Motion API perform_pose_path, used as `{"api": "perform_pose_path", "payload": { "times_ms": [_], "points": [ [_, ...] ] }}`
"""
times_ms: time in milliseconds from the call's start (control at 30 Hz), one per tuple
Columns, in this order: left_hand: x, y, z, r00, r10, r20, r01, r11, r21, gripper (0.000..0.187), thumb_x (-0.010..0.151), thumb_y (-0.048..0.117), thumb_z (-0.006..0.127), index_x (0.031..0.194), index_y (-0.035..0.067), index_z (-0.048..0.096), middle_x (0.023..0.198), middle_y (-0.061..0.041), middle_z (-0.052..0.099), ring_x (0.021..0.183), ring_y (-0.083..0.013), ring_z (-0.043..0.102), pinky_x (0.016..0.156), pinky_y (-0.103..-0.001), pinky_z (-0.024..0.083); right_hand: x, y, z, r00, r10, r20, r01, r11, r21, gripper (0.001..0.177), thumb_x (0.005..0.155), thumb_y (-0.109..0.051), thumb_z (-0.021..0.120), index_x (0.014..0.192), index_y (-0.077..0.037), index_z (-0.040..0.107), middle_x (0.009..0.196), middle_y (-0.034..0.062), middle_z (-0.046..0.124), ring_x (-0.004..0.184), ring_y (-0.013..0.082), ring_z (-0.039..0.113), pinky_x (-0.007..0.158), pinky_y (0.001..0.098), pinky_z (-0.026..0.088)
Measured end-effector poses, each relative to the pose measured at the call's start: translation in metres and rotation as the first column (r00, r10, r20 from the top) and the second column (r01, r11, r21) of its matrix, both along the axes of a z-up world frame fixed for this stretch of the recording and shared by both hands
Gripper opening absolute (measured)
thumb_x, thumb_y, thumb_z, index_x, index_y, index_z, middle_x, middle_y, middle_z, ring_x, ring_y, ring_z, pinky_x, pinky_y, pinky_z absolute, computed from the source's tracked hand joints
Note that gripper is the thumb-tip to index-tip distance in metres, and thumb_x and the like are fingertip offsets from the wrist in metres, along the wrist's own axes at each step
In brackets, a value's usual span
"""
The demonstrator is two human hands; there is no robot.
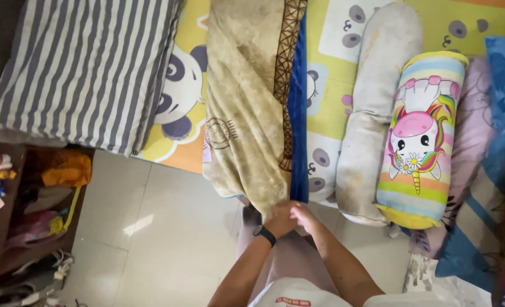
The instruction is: The person folds a blue and beige towel and then a purple towel by hand, smoothing and aligning edges before placing them on a bed with panda-themed bedding.
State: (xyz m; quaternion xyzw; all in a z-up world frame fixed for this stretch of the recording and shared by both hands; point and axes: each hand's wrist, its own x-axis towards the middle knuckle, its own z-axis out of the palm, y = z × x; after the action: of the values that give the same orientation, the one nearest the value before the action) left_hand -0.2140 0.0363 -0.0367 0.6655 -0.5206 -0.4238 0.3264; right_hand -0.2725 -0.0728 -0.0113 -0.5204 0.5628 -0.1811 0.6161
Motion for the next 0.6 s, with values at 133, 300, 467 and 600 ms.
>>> {"api": "perform_pose_path", "payload": {
  "times_ms": [133, 300, 467, 600],
  "points": [
    [0.042, -0.044, 0.036, 0.760, 0.231, 0.607, -0.052, 0.953, -0.298, 0.038, 0.084, 0.028, 0.060, 0.121, 0.019, 0.067, 0.098, -0.009, 0.061, 0.090, -0.0306, 0.061, 0.072, -0.045, 0.052, -0.016, -0.010, -0.071, 0.977, 0.146, -0.154, -0.183, 0.949, -0.256, 0.041, 0.098, -0.028, 0.061, 0.132, -0.006, 0.069, 0.130, 0.0200, 0.068, 0.128, 0.0327, 0.060, 0.111, 0.0432, 0.046],
    [0.101, -0.101, 0.035, 0.866, 0.112, 0.488, -0.001, 0.975, -0.223, 0.087, 0.086, 0.013, 0.064, 0.164, 0.018, 0.025, 0.166, -0.015, 0.027, 0.150, -0.0399, 0.031, 0.113, -0.055, 0.036, 0.051, -0.078, -0.046, 0.962, 0.215, -0.169, -0.270, 0.849, -0.454, 0.042, 0.098, -0.020, 0.059, 0.138, -0.006, 0.064, 0.137, 0.0232, 0.064, 0.131, 0.0393, 0.056, 0.115, 0.0475, 0.042],
    [0.159, -0.167, 0.074, 0.804, -0.053, 0.593, 0.061, 0.998, 0.005, 0.088, 0.089, 0.009, 0.056, 0.166, 0.016, 0.013, 0.170, -0.016, 0.017, 0.156, -0.0372, 0.018, 0.123, -0.052, 0.025, 0.120, -0.138, 0.021, 0.958, 0.201, -0.206, -0.286, 0.741, -0.608, 0.043, 0.102, -0.016, 0.055, 0.144, -0.004, 0.055, 0.136, 0.0215, 0.060, 0.133, 0.0409, 0.052, 0.116, 0.0518, 0.038],
    [0.189, -0.211, 0.078, 0.818, -0.118, 0.562, 0.093, 0.993, 0.072, 0.090, 0.091, 0.002, 0.054, 0.166, 0.017, 0.007, 0.171, -0.015, 0.010, 0.158, -0.0343, 0.011, 0.125, -0.051, 0.022, 0.147, -0.178, 0.012, 0.957, 0.117, -0.266, -0.266, 0.723, -0.638, 0.042, 0.102, -0.015, 0.057, 0.144, -0.007, 0.057, 0.134, 0.0170, 0.063, 0.131, 0.0366, 0.055, 0.114, 0.0490, 0.040]
  ]
}}
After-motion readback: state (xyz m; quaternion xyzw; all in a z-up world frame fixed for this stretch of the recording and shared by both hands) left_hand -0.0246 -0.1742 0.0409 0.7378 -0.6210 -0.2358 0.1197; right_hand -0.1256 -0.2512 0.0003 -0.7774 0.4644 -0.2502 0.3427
